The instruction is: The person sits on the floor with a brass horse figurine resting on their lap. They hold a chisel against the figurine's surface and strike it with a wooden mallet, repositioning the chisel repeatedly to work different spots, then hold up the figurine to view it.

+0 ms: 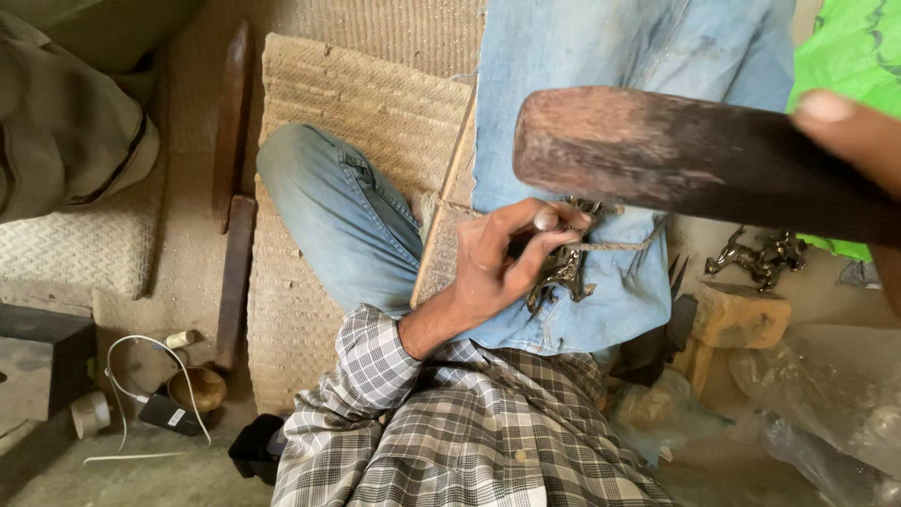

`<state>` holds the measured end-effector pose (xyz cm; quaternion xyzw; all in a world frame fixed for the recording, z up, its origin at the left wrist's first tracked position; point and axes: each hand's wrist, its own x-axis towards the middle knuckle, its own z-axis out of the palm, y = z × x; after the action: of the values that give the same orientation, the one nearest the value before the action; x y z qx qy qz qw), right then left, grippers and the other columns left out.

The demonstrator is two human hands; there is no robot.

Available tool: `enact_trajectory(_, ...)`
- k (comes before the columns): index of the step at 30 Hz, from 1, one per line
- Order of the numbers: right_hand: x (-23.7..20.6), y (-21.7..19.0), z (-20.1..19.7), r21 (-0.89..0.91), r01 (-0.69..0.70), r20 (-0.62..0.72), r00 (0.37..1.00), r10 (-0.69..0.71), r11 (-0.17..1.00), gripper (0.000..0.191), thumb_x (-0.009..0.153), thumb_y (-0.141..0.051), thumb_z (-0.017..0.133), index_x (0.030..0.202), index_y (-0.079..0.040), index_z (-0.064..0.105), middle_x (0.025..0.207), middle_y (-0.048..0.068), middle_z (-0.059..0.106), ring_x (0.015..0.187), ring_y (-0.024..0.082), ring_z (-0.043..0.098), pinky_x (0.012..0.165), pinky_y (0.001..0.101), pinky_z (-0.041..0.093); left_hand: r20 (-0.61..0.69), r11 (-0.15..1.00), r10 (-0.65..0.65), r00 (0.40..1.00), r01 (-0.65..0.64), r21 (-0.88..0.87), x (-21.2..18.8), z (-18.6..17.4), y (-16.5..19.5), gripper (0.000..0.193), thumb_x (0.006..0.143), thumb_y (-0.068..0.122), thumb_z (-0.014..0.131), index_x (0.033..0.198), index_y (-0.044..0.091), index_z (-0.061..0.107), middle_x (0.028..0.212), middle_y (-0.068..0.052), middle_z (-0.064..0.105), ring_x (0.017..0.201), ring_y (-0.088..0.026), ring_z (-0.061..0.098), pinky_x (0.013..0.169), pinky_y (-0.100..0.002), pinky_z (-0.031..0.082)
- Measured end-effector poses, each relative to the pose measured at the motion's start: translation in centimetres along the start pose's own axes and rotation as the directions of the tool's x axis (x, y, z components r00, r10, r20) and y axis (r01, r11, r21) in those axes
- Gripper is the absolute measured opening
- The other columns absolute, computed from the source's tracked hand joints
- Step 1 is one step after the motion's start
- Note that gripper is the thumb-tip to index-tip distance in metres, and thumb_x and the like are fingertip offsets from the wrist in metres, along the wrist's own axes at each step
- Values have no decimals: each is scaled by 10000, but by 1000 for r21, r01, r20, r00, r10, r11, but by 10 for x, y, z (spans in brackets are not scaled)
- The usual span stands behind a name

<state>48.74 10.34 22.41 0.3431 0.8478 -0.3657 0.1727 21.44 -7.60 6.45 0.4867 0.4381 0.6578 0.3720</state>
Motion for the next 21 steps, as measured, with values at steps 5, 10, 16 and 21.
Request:
enact_trajectory(5,-19,24,18,-58,148,-57,987,-151,987,458,987,-142,408,1405,-86,589,884,151,698,377,86,482,329,260,405,22,1000,20,1000,-20,17,0,0,0,234,1032,-43,662,1192,29,508,1082,-167,759,962,-241,797,776,-288,649)
enact_trajectory(10,-15,59,28,267,-16,141,990,-23,964,423,1021,-192,408,1356,-62,630,892,187,738,362,92,512,310,267,425,-22,986,44,999,-40,164,-7,0,-6,298,948,1,759,1189,17,584,996,-136,763,830,-229,774,701,-322,599)
enact_trajectory(16,-16,54,29,926,-196,234,969,-84,323,388,1153,-125,437,1505,-52,583,1086,224,780,677,61,682,557,234,574,-13,985,56,998,-54,164,-13,0,-11,281,980,20,757,1199,31,581,993,-103,758,854,-210,769,675,-299,599)
enact_trajectory(21,-13,19,22,167,-162,233,965,121,973,547,1044,-148,411,1565,-313,426,1155,17,738,701,88,711,635,245,563,-21,979,57,998,-52,199,-12,3,-14,302,952,59,798,1172,39,592,907,-100,747,773,-188,748,656,-305,574)
